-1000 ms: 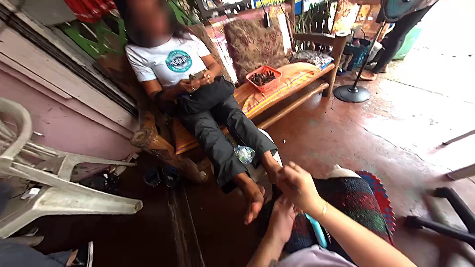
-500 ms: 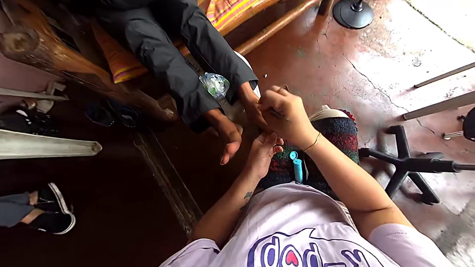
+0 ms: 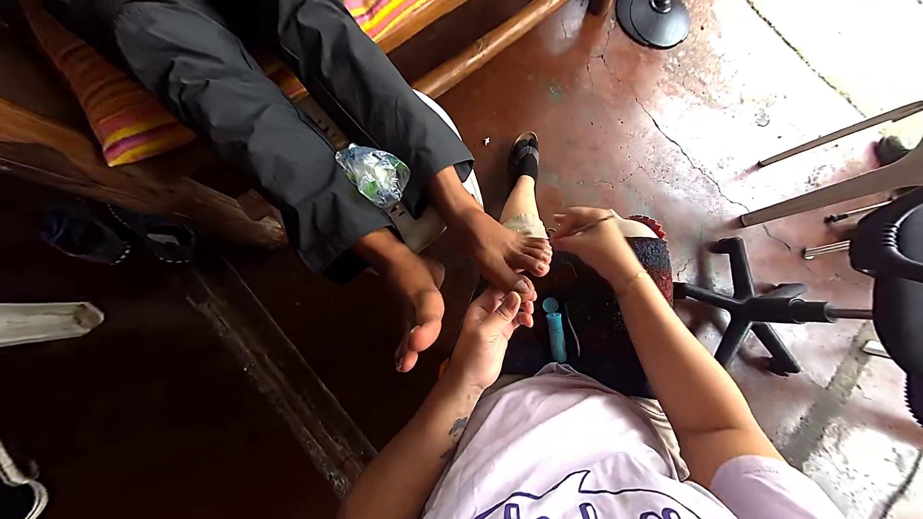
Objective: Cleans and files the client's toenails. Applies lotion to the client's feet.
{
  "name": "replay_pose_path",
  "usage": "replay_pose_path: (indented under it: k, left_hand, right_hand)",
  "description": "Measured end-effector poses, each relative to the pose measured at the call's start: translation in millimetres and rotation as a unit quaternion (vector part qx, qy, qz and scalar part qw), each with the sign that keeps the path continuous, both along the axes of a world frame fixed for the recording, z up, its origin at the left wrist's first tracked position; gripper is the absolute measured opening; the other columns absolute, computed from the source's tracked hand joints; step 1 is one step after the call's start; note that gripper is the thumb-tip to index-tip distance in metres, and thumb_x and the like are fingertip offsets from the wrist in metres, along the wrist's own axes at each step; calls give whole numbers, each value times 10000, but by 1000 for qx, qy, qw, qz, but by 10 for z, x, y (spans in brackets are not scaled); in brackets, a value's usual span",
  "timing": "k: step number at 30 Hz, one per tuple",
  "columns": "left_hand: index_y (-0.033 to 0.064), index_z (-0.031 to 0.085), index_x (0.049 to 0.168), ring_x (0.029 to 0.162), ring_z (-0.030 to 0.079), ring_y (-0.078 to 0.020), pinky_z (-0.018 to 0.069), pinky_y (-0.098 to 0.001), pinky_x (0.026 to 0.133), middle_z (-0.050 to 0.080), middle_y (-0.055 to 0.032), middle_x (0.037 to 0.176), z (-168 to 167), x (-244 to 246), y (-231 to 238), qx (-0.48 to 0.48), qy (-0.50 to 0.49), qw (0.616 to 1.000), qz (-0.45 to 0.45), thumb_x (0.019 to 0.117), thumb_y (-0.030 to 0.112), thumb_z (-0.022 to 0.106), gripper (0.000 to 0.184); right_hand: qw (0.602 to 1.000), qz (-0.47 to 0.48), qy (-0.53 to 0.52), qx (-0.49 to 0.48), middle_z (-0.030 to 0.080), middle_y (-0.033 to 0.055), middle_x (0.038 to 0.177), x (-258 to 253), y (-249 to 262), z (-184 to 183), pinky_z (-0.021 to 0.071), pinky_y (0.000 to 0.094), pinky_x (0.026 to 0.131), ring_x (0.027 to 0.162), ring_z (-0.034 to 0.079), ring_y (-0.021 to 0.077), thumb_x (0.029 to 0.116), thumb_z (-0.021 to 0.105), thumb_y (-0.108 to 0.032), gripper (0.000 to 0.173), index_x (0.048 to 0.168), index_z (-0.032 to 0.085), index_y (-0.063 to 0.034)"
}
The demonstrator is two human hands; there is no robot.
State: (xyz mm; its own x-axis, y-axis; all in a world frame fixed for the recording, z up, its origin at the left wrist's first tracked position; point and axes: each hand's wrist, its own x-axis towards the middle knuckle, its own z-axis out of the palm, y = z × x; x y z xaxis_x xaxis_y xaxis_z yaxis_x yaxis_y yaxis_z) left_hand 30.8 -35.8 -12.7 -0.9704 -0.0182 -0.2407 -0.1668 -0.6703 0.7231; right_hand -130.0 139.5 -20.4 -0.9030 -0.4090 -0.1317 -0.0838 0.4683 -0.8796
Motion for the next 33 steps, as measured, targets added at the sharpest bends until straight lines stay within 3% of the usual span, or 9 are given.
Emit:
replay_pose_path:
  k: [3,7,12,14,17,20,22,25,33]
  left_hand:
    - [69,684,1055,902,656,-125,567,-284,802,688,-45,1015,-6,29,31,12,7,1000,14,1028,127,512,184]
    - [75,682,1062,902,652,-117,565,-283,815,679,-31,1009,-7,28,41,20,15,999,20,1033,142,520,178]
    - [56,679,1065,899,650,-123,556,-281,806,687,-55,1010,0,7,33,16,11,1000,15,1036,121,501,192]
    - [63,678,1048,889,653,-120,557,-282,807,688,-54,991,11,14,41,19,6,1000,14,1040,119,486,200]
    - [77,685,1062,858,657,-117,561,-283,805,690,-46,965,15,15,64,19,-11,1000,18,1023,122,514,181]
    - [103,679,1115,854,659,-96,565,-259,822,691,-20,975,22,6,77,17,-15,1000,22,1018,126,556,159]
    - [156,712,1080,849,692,-66,583,-251,835,733,21,951,49,8,101,14,-23,999,39,987,109,611,145]
    - [119,692,1100,837,667,-87,573,-254,813,701,-7,959,44,8,93,15,-21,999,27,1006,103,572,153]
    - [84,674,1123,844,650,-81,555,-247,820,694,-19,969,-34,11,51,5,13,1000,7,1019,72,532,177]
  right_hand:
    - [972,165,-16,169,688,181,820,-84,-394,-159,515,634,746,827,680,363,876,716,-98,95,861,703,-5]
    - [983,104,28,149,632,188,742,36,-493,-126,501,539,626,698,642,333,897,665,15,116,783,643,17]
    - [979,17,129,155,721,175,906,-92,-334,-202,517,591,885,935,695,348,861,658,-10,73,890,724,2]
    - [980,-21,184,69,714,157,926,68,-144,47,532,545,892,920,691,305,898,680,-12,33,908,706,6]
    - [958,-84,151,-228,726,40,1003,363,-45,550,606,262,753,873,710,105,906,684,13,101,955,648,-68]
    - [899,28,-2,-438,728,54,947,652,-287,868,618,276,588,704,703,127,907,730,-6,141,939,658,-122]
    - [901,106,-52,-418,738,71,914,724,-482,835,611,261,588,690,702,114,857,719,71,160,893,665,-75]
    - [932,95,116,-330,706,101,961,647,-552,835,616,267,715,815,703,127,858,673,124,122,893,639,12]
    - [971,70,148,-172,730,32,912,880,-80,730,608,236,743,862,708,91,838,706,54,93,847,708,-39]
